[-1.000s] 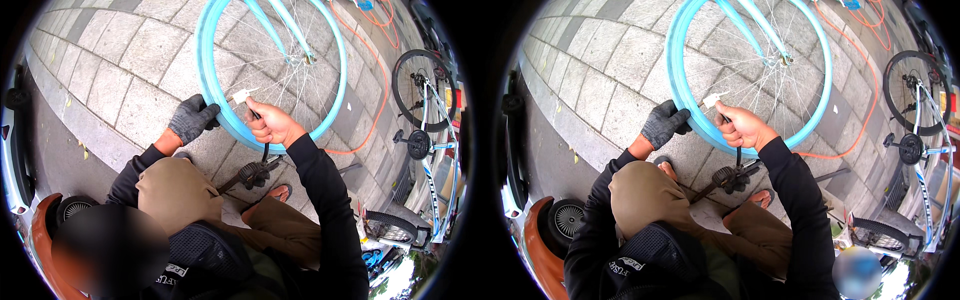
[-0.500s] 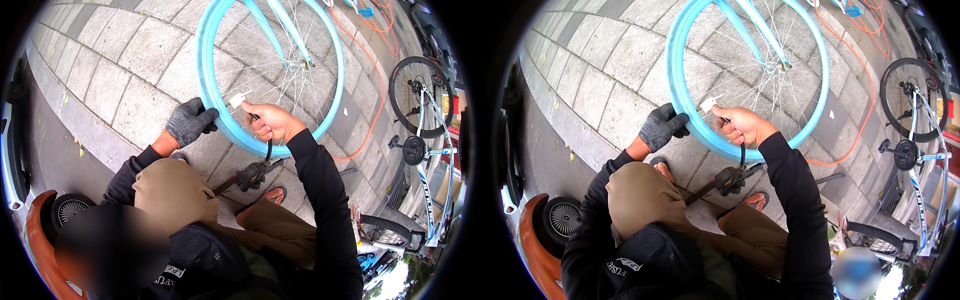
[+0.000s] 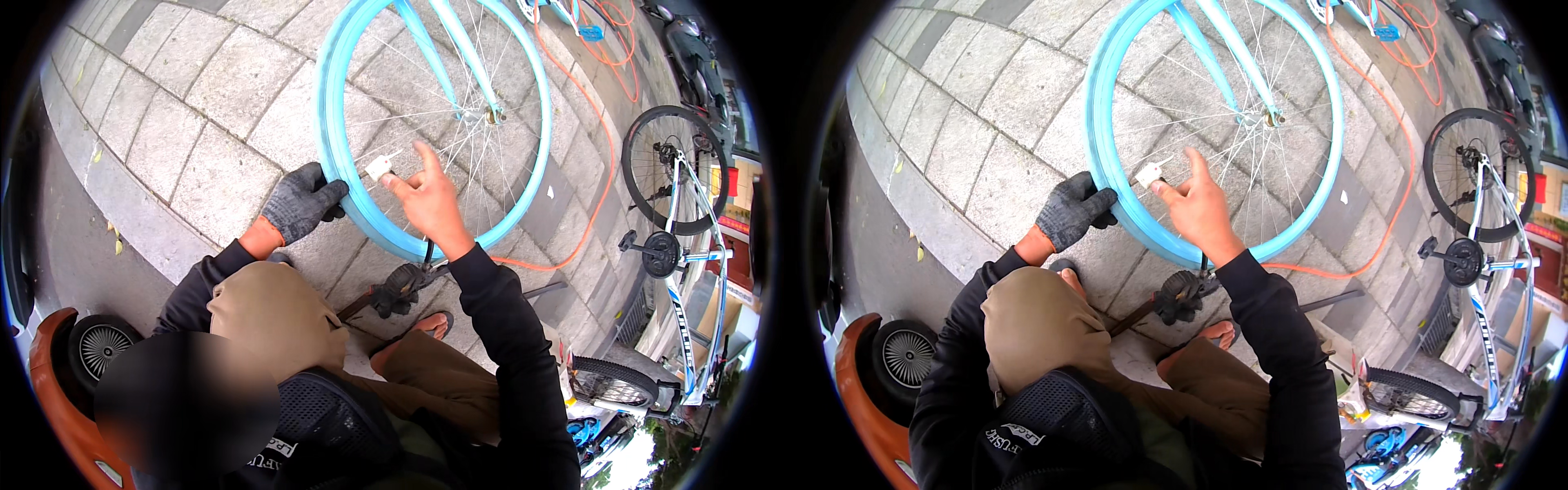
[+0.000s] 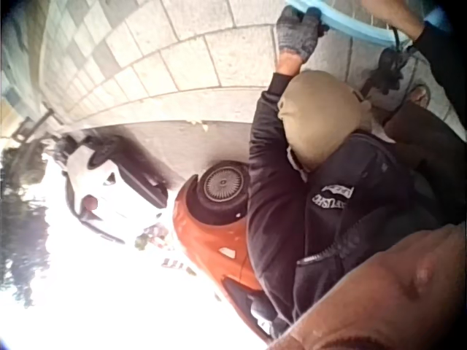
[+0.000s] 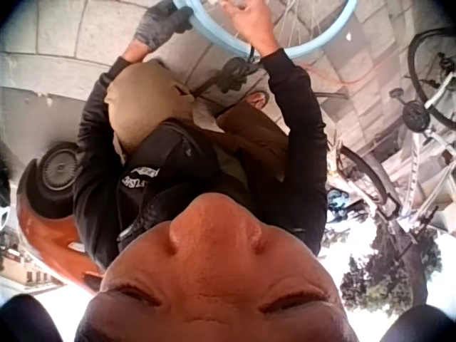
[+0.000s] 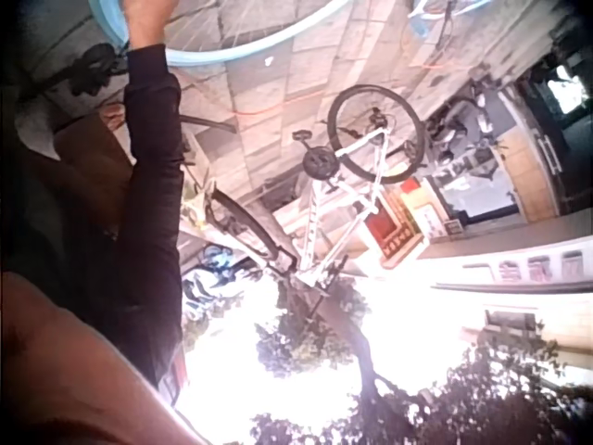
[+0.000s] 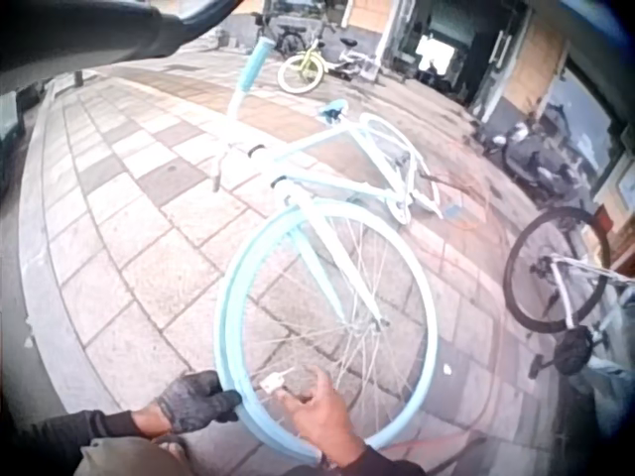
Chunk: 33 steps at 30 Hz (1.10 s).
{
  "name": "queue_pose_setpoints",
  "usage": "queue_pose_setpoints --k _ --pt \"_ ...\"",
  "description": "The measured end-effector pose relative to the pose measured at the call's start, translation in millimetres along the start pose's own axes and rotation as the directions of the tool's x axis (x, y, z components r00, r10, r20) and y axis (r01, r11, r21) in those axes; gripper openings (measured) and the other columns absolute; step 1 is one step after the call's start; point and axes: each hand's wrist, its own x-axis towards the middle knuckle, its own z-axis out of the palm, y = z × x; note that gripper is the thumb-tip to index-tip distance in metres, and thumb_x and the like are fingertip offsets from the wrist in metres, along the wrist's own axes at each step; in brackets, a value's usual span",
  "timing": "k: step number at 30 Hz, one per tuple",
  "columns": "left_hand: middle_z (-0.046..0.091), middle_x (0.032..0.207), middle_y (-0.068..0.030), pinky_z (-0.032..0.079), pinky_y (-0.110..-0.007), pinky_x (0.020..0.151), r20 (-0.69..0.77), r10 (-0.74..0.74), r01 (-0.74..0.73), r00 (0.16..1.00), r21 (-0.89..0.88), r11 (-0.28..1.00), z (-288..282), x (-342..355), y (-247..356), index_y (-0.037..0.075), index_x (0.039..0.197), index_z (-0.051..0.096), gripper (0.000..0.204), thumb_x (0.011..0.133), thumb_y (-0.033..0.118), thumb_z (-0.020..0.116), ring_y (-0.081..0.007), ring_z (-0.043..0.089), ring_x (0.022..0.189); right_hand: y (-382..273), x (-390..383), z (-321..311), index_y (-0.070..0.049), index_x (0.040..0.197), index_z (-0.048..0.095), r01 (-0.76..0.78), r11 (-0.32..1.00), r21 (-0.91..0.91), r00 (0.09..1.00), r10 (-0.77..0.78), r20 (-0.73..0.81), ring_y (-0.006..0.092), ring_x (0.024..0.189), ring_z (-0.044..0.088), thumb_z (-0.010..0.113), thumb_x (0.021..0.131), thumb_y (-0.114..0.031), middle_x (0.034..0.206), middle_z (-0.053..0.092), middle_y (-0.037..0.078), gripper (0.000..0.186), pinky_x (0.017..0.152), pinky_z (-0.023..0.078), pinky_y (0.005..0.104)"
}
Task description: The person removes a black inner tube from a blue bicycle wheel, sprays a liquid onto the tube, and then uses a metal tool and an air pump to reinstall and inflate the tube back into the tire rim.
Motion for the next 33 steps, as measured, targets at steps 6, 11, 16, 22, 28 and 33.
queue_pose_setpoints --k 6,11,16,22,28,33 --pt "0.075 0.089 -0.0121 0.059 -0.032 0.072 -0.007 0.028 -0.028 1.000 -0.028 0.999 1 3 -5 -0.002 0.112 0.066 0.032 0.105 0.028 0.069 -0.0161 0.072 0.078 5 22 -12 0.003 0.159 0.044 -0.062 0.998 -0.013 0.963 0.063 0.262 0.0197 0.070 0.069 0.076 0.098 -0.036 0.073 0.069 0.011 0.079 0.071 0.053 0.0379" --pt "0.075 0.091 -0.0128 0.061 -0.033 0.072 -0.039 0.026 -0.027 0.999 -0.002 1.000 4 7 -6 -0.004 0.114 0.065 0.034 0.106 0.029 0.069 -0.0172 0.073 0.077 11 24 -7 0.009 0.154 0.046 0.056 0.992 -0.112 0.974 -0.029 0.226 0.0251 0.070 0.070 0.074 0.099 -0.039 0.075 0.069 0.016 0.079 0.070 0.054 0.0405" --pt "0.076 0.090 -0.0128 0.061 -0.033 0.073 -0.068 0.028 -0.027 0.997 0.019 0.999 5 9 -7 -0.003 0.113 0.066 0.033 0.105 0.029 0.070 -0.0174 0.074 0.079 -8 15 -8 0.012 0.151 0.048 0.112 0.972 -0.209 0.965 -0.056 0.257 0.0315 0.073 0.071 0.074 0.098 -0.039 0.079 0.070 0.021 0.078 0.072 0.055 0.0415" --pt "0.075 0.089 -0.0130 0.061 -0.033 0.070 -0.040 0.034 -0.034 0.999 0.009 0.999 4 9 -8 -0.003 0.111 0.066 0.034 0.104 0.029 0.071 -0.0177 0.073 0.077 14 18 -7 0.011 0.133 0.058 0.432 0.838 -0.334 0.902 -0.402 0.158 0.0399 0.079 0.070 0.075 0.095 -0.033 0.099 0.069 0.024 0.060 0.073 0.056 0.0472" --pt "0.075 0.092 -0.0113 0.061 -0.033 0.072 -0.025 0.027 -0.028 0.999 -0.051 0.998 7 9 -4 -0.003 0.115 0.065 0.032 0.105 0.027 0.070 -0.0166 0.074 0.079 16 12 -15 0.002 0.100 0.060 0.564 0.649 -0.511 0.814 -0.541 0.210 0.0444 0.080 0.068 0.074 0.096 -0.034 0.093 0.068 0.021 0.039 0.067 0.053 0.0517" --pt "0.075 0.098 -0.0111 0.064 -0.032 0.071 -0.007 0.025 -0.025 1.000 -0.092 0.995 9 16 -12 -0.001 0.128 0.064 0.035 0.105 0.025 0.070 -0.0199 0.076 0.082 26 13 -15 -0.004 0.091 0.056 0.591 0.654 -0.473 0.793 -0.577 0.193 0.0427 0.081 0.069 0.069 0.100 -0.033 0.086 0.068 0.016 0.032 0.067 0.053 0.0521"
